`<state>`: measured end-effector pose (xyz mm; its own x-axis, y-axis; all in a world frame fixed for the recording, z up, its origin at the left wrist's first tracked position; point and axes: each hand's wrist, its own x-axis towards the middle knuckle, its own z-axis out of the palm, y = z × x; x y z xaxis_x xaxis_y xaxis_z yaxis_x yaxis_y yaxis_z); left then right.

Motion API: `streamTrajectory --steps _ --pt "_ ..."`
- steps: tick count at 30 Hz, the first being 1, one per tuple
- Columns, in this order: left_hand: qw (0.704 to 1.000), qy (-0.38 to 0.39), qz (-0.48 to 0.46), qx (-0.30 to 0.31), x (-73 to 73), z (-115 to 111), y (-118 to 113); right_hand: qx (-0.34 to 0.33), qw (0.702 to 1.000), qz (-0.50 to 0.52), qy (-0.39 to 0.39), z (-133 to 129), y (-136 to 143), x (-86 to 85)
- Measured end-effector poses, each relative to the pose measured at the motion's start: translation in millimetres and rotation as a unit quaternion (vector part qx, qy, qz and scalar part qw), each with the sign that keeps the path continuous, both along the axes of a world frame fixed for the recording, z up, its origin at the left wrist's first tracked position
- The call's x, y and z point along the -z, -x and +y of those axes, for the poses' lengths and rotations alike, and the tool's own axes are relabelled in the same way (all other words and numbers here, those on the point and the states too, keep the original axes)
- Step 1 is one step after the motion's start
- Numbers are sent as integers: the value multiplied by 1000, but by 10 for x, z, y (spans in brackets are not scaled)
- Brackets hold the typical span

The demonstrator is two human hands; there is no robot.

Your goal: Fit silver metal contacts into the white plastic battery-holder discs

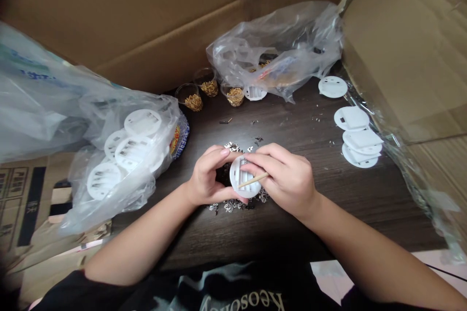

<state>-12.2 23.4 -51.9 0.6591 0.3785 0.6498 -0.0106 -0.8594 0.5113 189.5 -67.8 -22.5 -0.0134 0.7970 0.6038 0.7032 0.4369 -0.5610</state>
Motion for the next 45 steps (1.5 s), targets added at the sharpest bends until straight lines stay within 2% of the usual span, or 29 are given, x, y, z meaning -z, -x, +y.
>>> streamTrajectory --steps 5,17,26,30,33,39,45 --pt "999 38 3 20 43 -22 13 2 1000 23 9 -12 4 -41" --pt "999 30 -18 36 59 -47 -13 3 999 29 21 -35 -6 -51" --pt "999 23 -24 16 81 -56 -12 -7 999 -50 -18 -28 -36 -15" --pt "998 1 -55 19 91 -45 -32 -37 996 -82 -13 -14 -63 -19" --pt "998 12 -58 32 95 -51 -44 -50 998 -48 6 6 -64 -31" --pt "996 52 -57 40 75 -62 -44 -19 999 30 19 20 0 -31" --pt "997 47 -53 40 71 -50 -44 -36 999 4 17 9 -27 -27"
